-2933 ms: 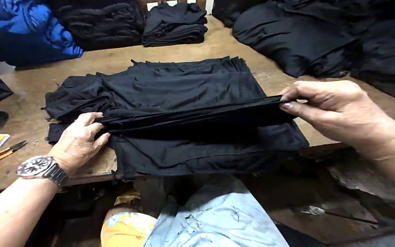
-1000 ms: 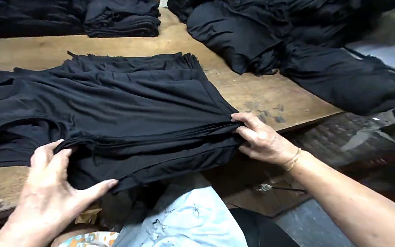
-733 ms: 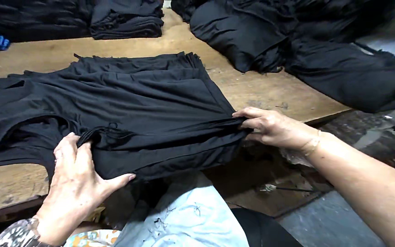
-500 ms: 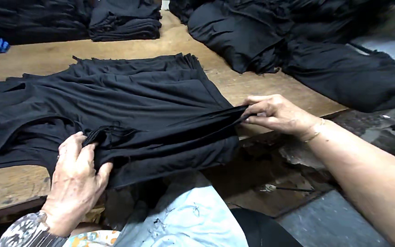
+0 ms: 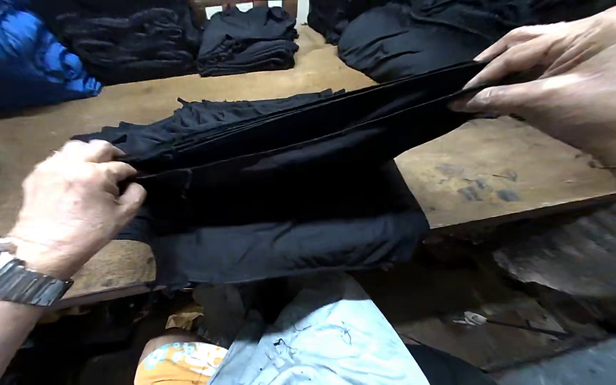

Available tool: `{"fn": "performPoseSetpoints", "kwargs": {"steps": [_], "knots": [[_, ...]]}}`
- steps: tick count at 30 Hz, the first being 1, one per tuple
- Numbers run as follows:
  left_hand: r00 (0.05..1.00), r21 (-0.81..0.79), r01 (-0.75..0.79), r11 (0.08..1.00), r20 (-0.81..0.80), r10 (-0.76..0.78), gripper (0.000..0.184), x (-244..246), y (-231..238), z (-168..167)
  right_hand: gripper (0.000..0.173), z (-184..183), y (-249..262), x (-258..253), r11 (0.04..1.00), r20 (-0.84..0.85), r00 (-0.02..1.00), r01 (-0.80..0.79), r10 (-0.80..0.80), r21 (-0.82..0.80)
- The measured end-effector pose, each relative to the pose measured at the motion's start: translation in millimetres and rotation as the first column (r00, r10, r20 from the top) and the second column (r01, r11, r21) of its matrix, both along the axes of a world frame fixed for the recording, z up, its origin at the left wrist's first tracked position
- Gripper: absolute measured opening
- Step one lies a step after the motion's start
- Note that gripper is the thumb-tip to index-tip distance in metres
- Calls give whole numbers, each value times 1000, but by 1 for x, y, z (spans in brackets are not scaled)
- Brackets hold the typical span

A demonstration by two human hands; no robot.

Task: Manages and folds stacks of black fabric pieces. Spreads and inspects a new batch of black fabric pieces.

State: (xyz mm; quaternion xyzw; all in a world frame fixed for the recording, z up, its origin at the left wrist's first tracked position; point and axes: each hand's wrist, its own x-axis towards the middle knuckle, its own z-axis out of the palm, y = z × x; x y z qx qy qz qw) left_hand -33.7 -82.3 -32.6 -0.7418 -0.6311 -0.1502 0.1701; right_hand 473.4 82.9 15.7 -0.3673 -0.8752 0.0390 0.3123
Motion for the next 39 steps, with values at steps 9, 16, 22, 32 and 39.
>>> {"fn": "performPoseSetpoints", "kwargs": {"steps": [9,16,22,32,39], "knots": [[983,82,36,996,176,-50,23,-44,3,24,22,-4,-1,-2,961,-471,882,-136,7,-240],[837,90,12,996,544,-59,14,-13,-26,-32,34,-121,-88,-42,979,-300,949,-147,98,-143],[887,100,39,994,454,-81,16,-10,-3,-99,31,-157,-40,-45,948,-368,928,-67,-55,-310],[937,-55,24,998,349,-3,16,-23,57,-71,30,-132,33,-73,844,-296,917,73,-266,-532],[837,62,-4,998,546,-31,21,-40,22,-1,28,-40,11,-40,952,-541,839,-110,-65,-285]]}}
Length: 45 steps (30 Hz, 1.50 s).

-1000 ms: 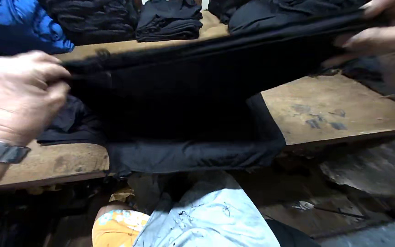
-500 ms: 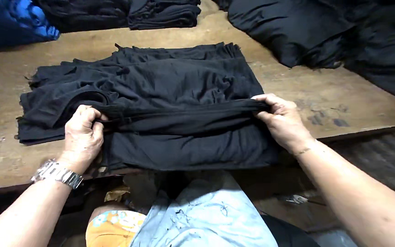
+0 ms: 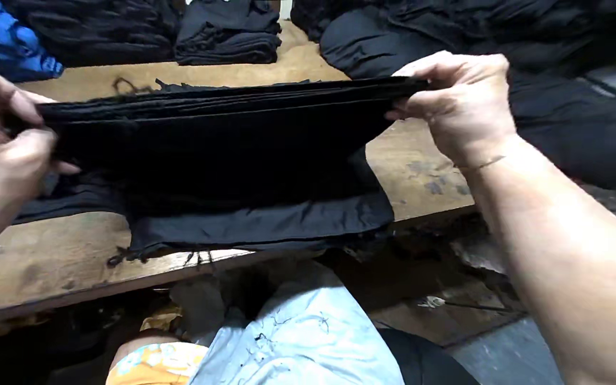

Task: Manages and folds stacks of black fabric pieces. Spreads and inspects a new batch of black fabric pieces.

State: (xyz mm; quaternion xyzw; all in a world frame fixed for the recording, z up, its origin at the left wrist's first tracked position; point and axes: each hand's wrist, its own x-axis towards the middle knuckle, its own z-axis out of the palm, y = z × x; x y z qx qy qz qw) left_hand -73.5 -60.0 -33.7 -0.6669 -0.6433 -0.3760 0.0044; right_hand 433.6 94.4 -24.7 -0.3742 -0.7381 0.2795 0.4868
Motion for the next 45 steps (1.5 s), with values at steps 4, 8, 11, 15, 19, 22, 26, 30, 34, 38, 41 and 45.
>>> {"fn": "performPoseSetpoints", "kwargs": {"steps": [4,8,11,15,19,22,26,30,34,38,41,45], "knots": [[935,19,293,956,-216,-282,17,0,-35,-47,33,-48,-46,18,987,-53,989,-139,135,-75],[950,-32,219,975,-223,-221,24,17,-54,-91,18,-103,-55,38,970,-54,972,-232,229,-72],[949,-69,172,983,-256,-184,28,24,-55,-90,25,-89,-58,43,941,322,906,-322,275,101],[944,-127,181,975,-255,-209,48,19,-61,-91,23,-84,-70,44,918,694,694,-379,194,122],[968,-194,138,971,-180,-174,64,30,-65,-87,20,-97,-73,51,904,700,691,-397,181,159],[962,-190,146,971,-202,-184,68,28,-64,-86,17,-92,-63,53,889,641,740,-414,204,194],[958,-205,138,969,-220,-183,71,33,-63,-83,19,-67,-49,53,929,565,790,-354,236,107],[954,-214,104,971,-256,-158,72,37,-60,-84,16,-32,-35,49,973,478,860,-226,180,40],[943,-205,30,978,-319,-96,70,45,-54,-87,10,-9,-22,34,993,365,924,-121,113,0],[934,-166,-1,986,-354,-59,59,52,-48,-88,11,7,-15,23,989,254,957,-120,139,-88],[907,-139,43,989,-410,-97,34,51,-44,-90,12,16,-12,19,990,234,966,-80,106,-116],[878,-147,126,981,-444,-180,28,37,-39,-80,13,24,-7,20,990,246,964,-66,96,-127]]}}
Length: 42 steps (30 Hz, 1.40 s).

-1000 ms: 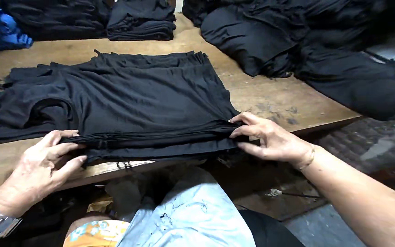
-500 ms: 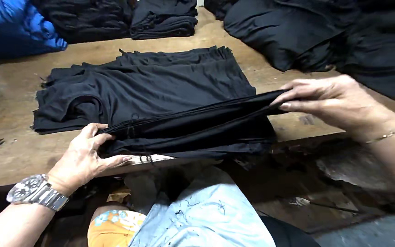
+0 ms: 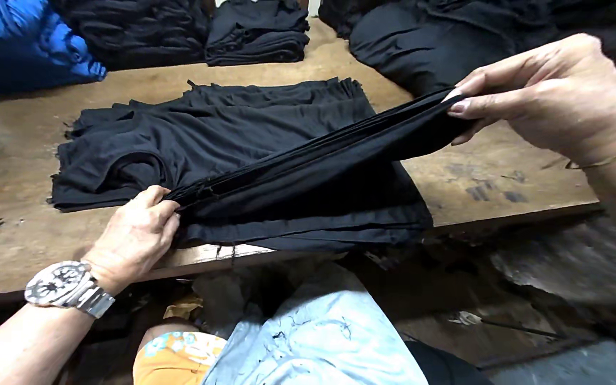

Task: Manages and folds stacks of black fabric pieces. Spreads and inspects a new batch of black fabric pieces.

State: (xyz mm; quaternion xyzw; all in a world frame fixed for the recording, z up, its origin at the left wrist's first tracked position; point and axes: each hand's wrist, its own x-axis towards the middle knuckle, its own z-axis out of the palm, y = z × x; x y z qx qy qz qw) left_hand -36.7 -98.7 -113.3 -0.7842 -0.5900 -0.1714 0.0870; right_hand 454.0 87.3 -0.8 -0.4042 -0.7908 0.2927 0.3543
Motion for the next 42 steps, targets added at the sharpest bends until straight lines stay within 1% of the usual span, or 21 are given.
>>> {"fn": "performPoseSetpoints", "kwargs": {"steps": [3,6,8,10,11,12,13,15,16,17,18,20,22,25,27,30,32,34,36,38,42], "knots": [[987,19,68,998,142,-70,20,-16,5,19,25,0,6,6,996,-16,995,-94,93,-3],[919,-106,-20,994,391,60,14,-27,12,41,27,-14,8,2,977,-138,973,-196,184,-78],[845,-213,-39,976,515,146,13,-33,22,50,27,-28,9,-7,963,-186,969,-196,162,-184],[830,-244,-68,967,524,190,13,-40,37,62,25,-35,18,-15,975,-150,986,-106,77,-196],[853,-208,-88,974,489,181,9,-44,47,69,22,-35,24,-18,993,-104,993,-60,50,-101],[885,-128,-109,986,439,155,3,-49,58,77,18,-32,31,-21,996,-28,999,-31,33,88],[908,-50,-118,992,399,128,5,-52,67,89,15,-24,36,-22,944,85,996,-29,1,329],[921,73,-66,995,389,33,15,-56,78,112,22,0,34,-26,748,239,963,-65,-128,661],[902,170,-24,985,430,-53,18,-59,80,111,24,7,29,-26,653,242,951,-60,-192,755],[915,247,-21,969,396,-81,17,-58,76,107,25,10,20,-26,591,227,952,-64,-206,804],[947,256,7,967,310,-89,18,-51,62,102,22,5,8,-24,583,233,958,-93,-170,807],[988,133,20,991,150,-40,22,-21,22,89,19,-27,-16,-13,664,316,949,-236,0,710],[993,59,49,997,108,-55,23,-13,-2,45,19,-75,-30,6,777,404,904,-355,142,521],[986,-5,98,995,135,-96,31,-18,-22,-9,25,-110,-44,25,884,454,876,-336,166,325],[981,-60,43,997,190,-31,45,-12,-28,-9,26,-109,-47,26,895,451,878,-320,158,311],[976,-80,44,996,214,-26,67,-10,-29,-6,32,-101,-45,24,892,517,839,-353,169,282],[980,-75,52,996,193,-37,72,-12,-30,-8,40,-100,-45,25,895,544,815,-376,198,239],[985,-59,53,997,166,-43,64,-14,-31,-13,44,-103,-49,28,900,535,821,-368,197,233],[989,-29,59,998,138,-55,45,-17,-30,-17,36,-110,-53,28,896,518,836,-356,180,264],[989,-1,77,997,127,-76,35,-20,-28,-19,28,-118,-55,30,888,508,842,-363,182,283],[987,-35,107,994,126,-102,41,-21,-26,-12,9,-118,-51,34,889,462,857,-378,230,257]]}}
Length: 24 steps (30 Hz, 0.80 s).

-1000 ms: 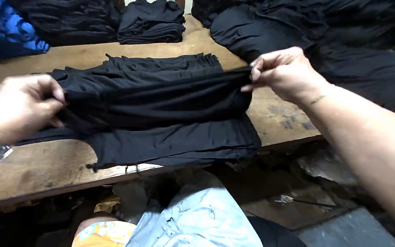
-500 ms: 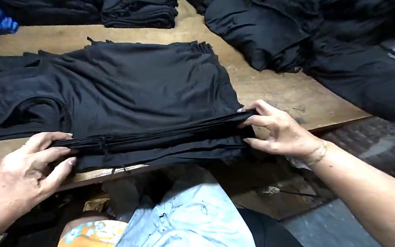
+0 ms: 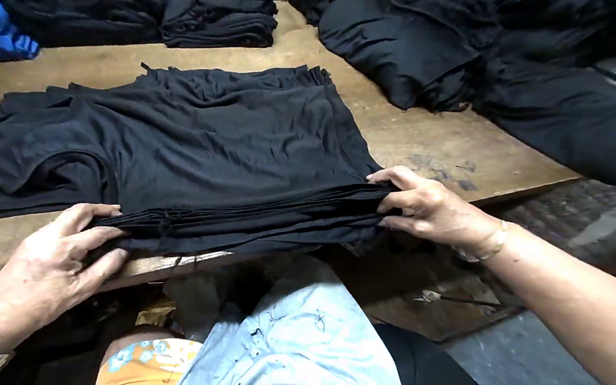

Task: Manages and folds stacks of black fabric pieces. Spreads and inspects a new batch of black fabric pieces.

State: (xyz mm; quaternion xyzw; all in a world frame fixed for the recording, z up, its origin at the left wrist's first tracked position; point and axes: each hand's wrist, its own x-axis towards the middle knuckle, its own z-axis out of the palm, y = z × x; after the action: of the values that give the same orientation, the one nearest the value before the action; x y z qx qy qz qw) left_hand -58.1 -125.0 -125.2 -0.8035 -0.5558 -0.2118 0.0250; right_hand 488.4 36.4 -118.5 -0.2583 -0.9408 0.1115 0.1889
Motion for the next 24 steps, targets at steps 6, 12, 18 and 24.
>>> {"fn": "performPoseSetpoints", "kwargs": {"steps": [6,12,18,24], "knots": [[997,-20,-38,999,-69,37,38,18,-3,9,6,24,20,-1,996,-7,1000,-29,28,-82],[995,-7,-23,1000,-95,22,37,18,-2,11,9,61,30,-13,995,-97,994,34,-44,-97],[984,24,0,1000,-178,4,24,26,1,9,6,86,45,-24,982,-148,977,132,-152,-138],[995,61,-17,998,-95,22,28,-2,11,31,9,112,51,-33,983,-34,983,180,-181,-34]]}}
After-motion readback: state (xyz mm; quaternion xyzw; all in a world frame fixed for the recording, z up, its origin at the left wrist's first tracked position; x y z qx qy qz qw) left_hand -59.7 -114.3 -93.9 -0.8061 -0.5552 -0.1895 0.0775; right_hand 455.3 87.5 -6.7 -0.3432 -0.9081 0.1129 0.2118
